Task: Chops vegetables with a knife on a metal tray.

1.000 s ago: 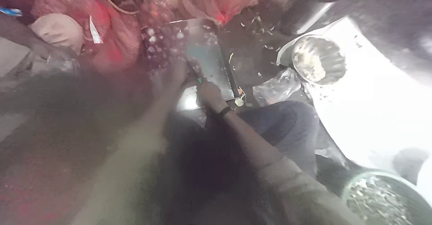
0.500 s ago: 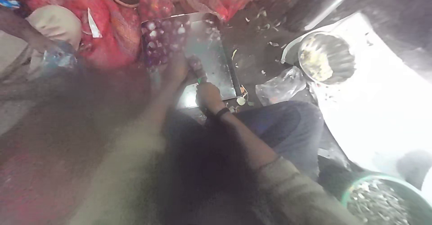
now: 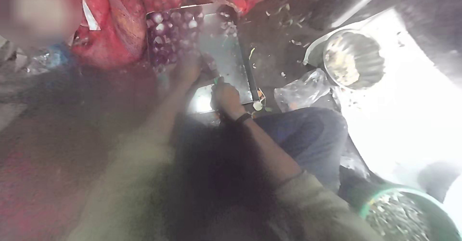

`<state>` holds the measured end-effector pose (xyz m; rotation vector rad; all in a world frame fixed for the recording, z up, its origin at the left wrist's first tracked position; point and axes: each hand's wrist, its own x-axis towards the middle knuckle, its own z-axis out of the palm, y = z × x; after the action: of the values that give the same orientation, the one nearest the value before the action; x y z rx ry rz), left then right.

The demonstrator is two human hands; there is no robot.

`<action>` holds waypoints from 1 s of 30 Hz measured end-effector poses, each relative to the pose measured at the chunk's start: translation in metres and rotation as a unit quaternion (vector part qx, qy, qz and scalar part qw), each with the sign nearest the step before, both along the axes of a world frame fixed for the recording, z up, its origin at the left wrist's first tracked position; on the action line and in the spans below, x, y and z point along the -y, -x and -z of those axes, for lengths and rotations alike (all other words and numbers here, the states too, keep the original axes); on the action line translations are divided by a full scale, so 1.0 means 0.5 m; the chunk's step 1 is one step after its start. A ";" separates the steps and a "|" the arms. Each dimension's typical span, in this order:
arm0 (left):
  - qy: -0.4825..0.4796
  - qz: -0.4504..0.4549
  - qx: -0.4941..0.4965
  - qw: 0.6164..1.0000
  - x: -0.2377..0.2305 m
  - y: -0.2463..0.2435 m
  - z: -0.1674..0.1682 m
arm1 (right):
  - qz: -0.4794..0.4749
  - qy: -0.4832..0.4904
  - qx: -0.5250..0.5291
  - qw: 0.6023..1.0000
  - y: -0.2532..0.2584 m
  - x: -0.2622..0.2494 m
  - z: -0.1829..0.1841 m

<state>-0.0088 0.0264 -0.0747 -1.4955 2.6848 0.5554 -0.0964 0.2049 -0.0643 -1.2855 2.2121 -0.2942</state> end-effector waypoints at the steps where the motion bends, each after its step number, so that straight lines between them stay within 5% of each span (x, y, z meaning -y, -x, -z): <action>1: -0.008 -0.012 -0.001 1.000 -0.002 0.001 -0.003 | 0.003 -0.004 -0.007 1.000 -0.001 0.009 0.007; 16: 0.014 0.007 -0.008 1.000 -0.015 0.001 -0.002 | -0.015 -0.043 -0.019 0.999 -0.040 0.073 0.072; 22: -0.029 -0.032 -0.002 0.999 -0.014 0.005 -0.011 | 0.035 0.003 0.053 0.998 -0.013 -0.014 0.010; 26: 0.007 0.027 -0.030 0.999 -0.011 0.009 -0.029 | 0.055 0.052 0.112 0.991 0.041 -0.042 -0.024; 30: 0.098 0.252 -0.048 0.962 0.020 0.018 0.010 | 0.099 0.035 0.139 0.985 0.095 -0.075 0.006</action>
<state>-0.0177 0.0162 -0.0797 -0.7592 3.1014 0.3446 -0.1438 0.2426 -0.0671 -0.9916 2.1042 -0.5943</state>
